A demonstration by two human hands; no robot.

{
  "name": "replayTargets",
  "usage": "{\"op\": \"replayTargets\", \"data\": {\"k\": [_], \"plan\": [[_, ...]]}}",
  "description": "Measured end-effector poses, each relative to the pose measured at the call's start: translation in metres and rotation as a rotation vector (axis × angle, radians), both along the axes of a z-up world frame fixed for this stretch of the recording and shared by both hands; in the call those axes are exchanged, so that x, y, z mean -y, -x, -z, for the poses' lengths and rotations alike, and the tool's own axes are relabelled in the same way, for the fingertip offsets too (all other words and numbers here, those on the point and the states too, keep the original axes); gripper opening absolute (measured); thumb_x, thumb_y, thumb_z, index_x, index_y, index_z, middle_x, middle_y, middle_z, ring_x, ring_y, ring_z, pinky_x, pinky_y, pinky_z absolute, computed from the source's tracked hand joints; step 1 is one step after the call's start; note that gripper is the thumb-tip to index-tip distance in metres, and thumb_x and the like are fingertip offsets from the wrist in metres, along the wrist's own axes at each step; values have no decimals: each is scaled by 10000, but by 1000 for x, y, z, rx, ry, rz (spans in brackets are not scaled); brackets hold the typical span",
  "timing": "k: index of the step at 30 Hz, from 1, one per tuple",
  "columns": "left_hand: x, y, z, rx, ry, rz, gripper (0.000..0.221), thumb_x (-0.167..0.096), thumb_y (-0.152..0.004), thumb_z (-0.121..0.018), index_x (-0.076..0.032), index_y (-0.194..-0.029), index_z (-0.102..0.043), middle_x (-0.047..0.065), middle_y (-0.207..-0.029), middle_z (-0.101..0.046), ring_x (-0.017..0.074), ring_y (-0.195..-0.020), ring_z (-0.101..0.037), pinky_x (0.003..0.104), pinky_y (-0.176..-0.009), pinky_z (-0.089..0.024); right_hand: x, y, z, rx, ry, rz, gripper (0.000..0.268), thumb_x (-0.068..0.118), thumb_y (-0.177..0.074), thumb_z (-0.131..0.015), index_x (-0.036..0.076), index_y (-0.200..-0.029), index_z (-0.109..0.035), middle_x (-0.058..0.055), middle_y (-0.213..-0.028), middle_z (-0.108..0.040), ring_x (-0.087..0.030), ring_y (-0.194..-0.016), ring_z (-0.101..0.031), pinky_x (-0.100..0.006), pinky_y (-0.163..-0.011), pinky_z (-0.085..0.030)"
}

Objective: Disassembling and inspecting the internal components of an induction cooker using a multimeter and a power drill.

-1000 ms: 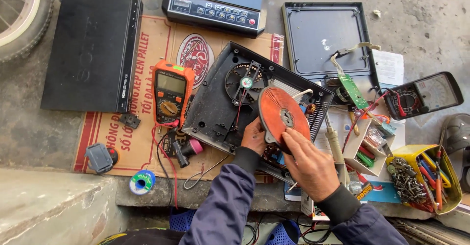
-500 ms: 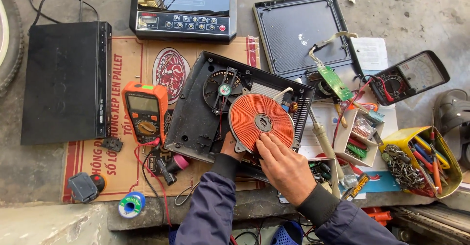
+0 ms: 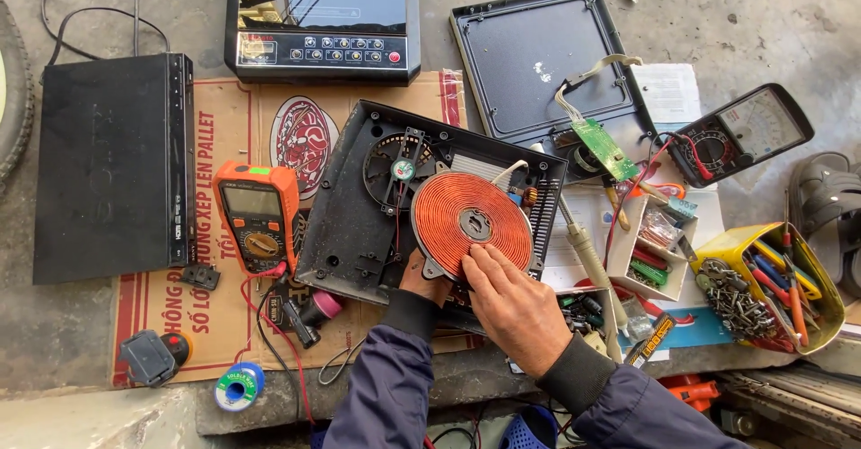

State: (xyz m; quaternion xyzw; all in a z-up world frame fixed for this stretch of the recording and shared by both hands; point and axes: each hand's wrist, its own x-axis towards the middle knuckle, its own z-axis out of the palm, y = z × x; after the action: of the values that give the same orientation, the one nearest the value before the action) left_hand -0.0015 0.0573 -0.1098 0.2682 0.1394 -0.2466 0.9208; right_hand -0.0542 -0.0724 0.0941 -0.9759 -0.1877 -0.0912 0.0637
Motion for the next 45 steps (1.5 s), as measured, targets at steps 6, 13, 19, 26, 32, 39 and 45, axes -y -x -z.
{"op": "replayTargets", "data": {"k": [6,13,19,26,32,39,45], "plan": [[3,3,-2,0,8,-27,381,-121,-1011,-752,47,-1345,-679,198,-1315,-748,288,-1137,-752,345,-992,-644,-1,0,-1,13,-10,6,521,125,-912,-763,-6,-1402,-643,-196,-1493,-693,-328,-1389,-692,-378,-1000,-624],[-1,2,-2,-22,-54,-18,367,-97,-1006,-740,36,-1344,-682,192,-1309,-748,288,-1124,-748,357,-986,-641,1,2,6,8,-12,-4,530,135,-917,-767,-16,-1407,-634,-202,-1509,-675,-338,-1412,-674,-384,-1043,-617],[-2,-1,-3,-40,-101,-12,359,-78,-1002,-731,27,-1343,-684,187,-1304,-748,289,-1113,-744,366,-982,-638,0,1,3,23,-28,1,494,115,-922,-762,-19,-1386,-654,-212,-1473,-702,-341,-1378,-696,-389,-1053,-618],[0,-7,-3,-60,-143,-8,353,-58,-998,-721,18,-1342,-687,182,-1299,-748,289,-1103,-740,375,-978,-636,1,4,1,-13,-6,-11,542,137,-926,-739,-36,-1424,-614,-241,-1510,-665,-372,-1428,-652,-412,-1114,-588],[7,-5,-12,-66,-9,-40,400,-114,-984,-785,-8,-1358,-690,138,-1245,-772,240,-1036,-773,321,-900,-677,2,4,0,-5,-38,20,508,108,-945,-732,-38,-1418,-617,-251,-1518,-667,-366,-1428,-658,-413,-1106,-597],[6,1,-11,-33,64,-55,333,-78,-967,-791,29,-1273,-711,166,-1200,-781,257,-1012,-787,319,-896,-678,0,1,-4,31,-57,18,489,86,-943,-735,-47,-1400,-624,-249,-1507,-679,-348,-1404,-683,-393,-1079,-612],[9,2,-8,-31,86,-37,368,-93,-964,-801,11,-1303,-702,156,-1224,-779,254,-1037,-784,323,-922,-673,1,2,0,27,-52,13,499,84,-932,-739,-61,-1396,-628,-266,-1503,-678,-364,-1403,-682,-399,-1080,-617]]}}
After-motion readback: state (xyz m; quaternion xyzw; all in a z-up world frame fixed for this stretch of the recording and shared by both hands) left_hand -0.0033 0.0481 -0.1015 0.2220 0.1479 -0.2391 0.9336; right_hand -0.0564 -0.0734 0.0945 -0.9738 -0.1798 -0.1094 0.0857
